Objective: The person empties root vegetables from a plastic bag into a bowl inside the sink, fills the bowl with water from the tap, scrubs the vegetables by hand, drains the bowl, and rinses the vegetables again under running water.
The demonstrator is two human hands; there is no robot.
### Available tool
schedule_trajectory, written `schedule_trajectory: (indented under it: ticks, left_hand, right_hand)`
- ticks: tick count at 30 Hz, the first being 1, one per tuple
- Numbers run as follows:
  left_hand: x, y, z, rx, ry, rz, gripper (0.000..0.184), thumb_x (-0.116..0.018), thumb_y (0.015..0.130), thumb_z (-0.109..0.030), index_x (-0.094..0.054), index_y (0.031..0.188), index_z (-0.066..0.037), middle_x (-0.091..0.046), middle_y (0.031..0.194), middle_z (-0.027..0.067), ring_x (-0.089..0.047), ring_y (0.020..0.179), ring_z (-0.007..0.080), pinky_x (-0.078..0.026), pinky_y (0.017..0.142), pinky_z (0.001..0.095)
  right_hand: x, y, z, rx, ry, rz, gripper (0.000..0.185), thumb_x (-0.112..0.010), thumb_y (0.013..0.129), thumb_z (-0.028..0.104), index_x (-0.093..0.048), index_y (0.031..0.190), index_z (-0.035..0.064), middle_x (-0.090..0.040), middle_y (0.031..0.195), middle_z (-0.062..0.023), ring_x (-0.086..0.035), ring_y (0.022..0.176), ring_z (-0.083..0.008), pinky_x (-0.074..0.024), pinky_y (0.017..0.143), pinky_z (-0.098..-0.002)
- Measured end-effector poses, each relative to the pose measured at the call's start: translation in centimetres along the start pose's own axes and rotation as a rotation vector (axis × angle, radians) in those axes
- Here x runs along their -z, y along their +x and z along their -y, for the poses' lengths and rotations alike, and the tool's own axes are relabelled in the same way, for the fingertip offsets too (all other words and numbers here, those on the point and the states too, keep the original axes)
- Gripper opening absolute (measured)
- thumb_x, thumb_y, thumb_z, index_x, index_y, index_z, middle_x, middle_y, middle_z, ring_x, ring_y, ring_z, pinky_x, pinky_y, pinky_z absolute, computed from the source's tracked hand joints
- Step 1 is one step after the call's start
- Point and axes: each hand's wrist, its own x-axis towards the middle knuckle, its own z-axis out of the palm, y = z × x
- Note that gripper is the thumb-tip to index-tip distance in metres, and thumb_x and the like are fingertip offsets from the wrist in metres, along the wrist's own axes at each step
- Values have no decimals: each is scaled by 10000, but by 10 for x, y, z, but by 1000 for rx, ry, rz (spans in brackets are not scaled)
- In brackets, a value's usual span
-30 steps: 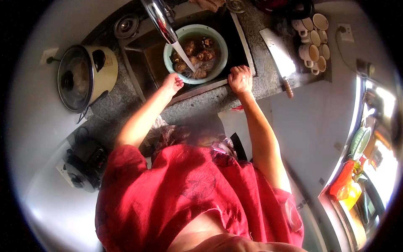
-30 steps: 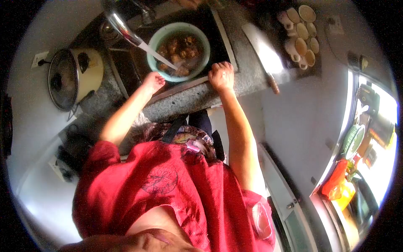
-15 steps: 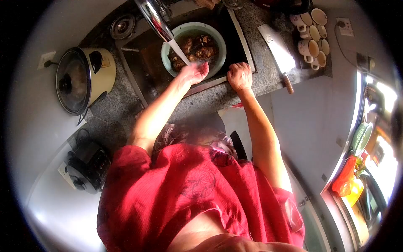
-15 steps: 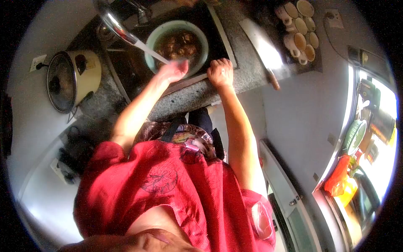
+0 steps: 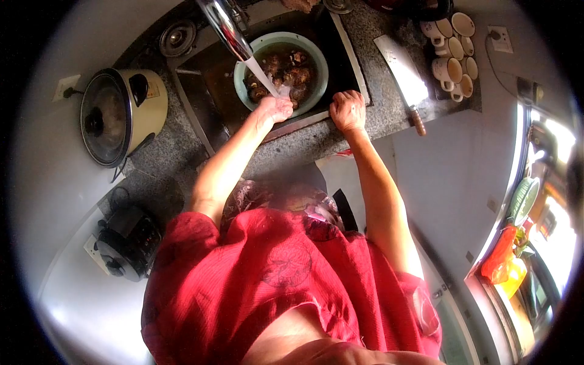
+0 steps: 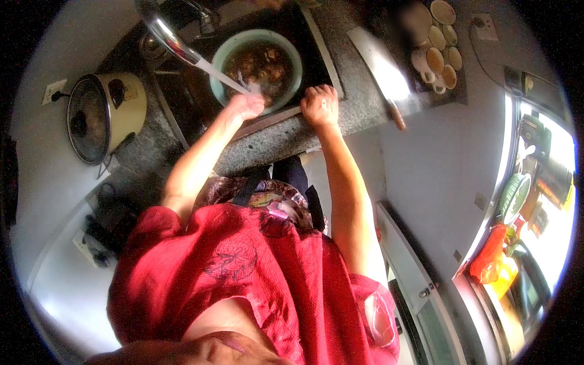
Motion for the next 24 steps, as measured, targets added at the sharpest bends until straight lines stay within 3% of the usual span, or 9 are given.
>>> schedule_trajectory:
  ticks: [4, 6, 7, 8, 11, 17, 20, 22, 24]
  left_hand:
    - [22, 19, -21, -235, 470, -80, 192, -417, 913, -152, -531, 775, -83, -426, 579, 50, -432, 495, 177, -344, 451, 328]
    - [46, 44, -34, -1126, 1638, -345, 146, -446, 897, -91, -587, 907, -56, -532, 681, 75, -546, 644, 208, -429, 558, 364]
    - [35, 28, -33, -1081, 1874, -458, 170, -524, 846, -62, -604, 997, -58, -602, 958, 106, -569, 944, 244, -450, 765, 414]
    - [28, 9, -28, -1078, 1875, -456, 170, -524, 846, -62, -604, 997, -58, -602, 958, 106, -569, 944, 244, -450, 765, 414]
    - [33, -8, -24, -1104, 2939, -843, 307, -545, 825, -142, -622, 1119, -98, -454, 1304, 119, -379, 1232, 291, -321, 964, 464]
    - [25, 14, -71, -962, 2774, -887, 315, -544, 839, -198, -641, 1117, -85, -595, 1114, 104, -553, 1038, 262, -426, 869, 443]
    - [-8, -15, -69, -876, 3125, -490, 380, -652, 791, -371, -665, 1012, -63, -676, 863, 60, -661, 781, 208, -520, 658, 384]
    - [-49, -43, -46, -51, 2254, -473, 503, -691, 760, -478, -630, 1017, -50, -681, 911, 115, -677, 790, 196, -547, 580, 322]
    - [-35, -53, -43, -61, 1900, -293, 465, -641, 832, -458, -587, 1047, -49, -677, 874, 147, -680, 737, 213, -561, 542, 277]
  right_hand:
    - [-1, 0, 0, 1, 2, -13, 113, -576, 705, 173, -610, 741, 71, -625, 758, -82, -580, 845, -285, -435, 847, -407]
    - [-4, 0, -1, -1, 35, -34, 122, -575, 695, 189, -573, 693, 67, -613, 750, -94, -566, 835, -295, -420, 858, -412]
    - [-4, 0, -1, -3, 35, -34, 122, -575, 695, 189, -573, 693, 67, -613, 750, -94, -566, 835, -295, -420, 858, -412]
    - [-5, -1, -2, 1, 30, -34, 121, -574, 695, 188, -568, 690, 67, -610, 746, -94, -565, 832, -295, -421, 853, -412]
    - [-4, -2, -2, 10, 38, -41, 119, -574, 695, 186, -560, 686, 68, -606, 741, -93, -564, 829, -295, -422, 848, -412]
    - [-5, -4, 0, -2, 21, -21, 127, -581, 694, 196, -559, 680, 72, -606, 735, -93, -565, 824, -292, -425, 832, -408]
    - [-6, -3, -4, -8, 39, -54, 142, -583, 698, 206, -558, 671, 68, -614, 741, -95, -567, 820, -297, -428, 826, -412]
    - [-3, -1, -2, -10, 27, -26, 144, -579, 700, 208, -561, 675, 67, -621, 752, -94, -569, 822, -297, -426, 831, -416]
    - [-3, -1, -1, 2, 23, -40, 142, -578, 701, 211, -566, 682, 70, -623, 754, -91, -570, 823, -296, -424, 831, -416]
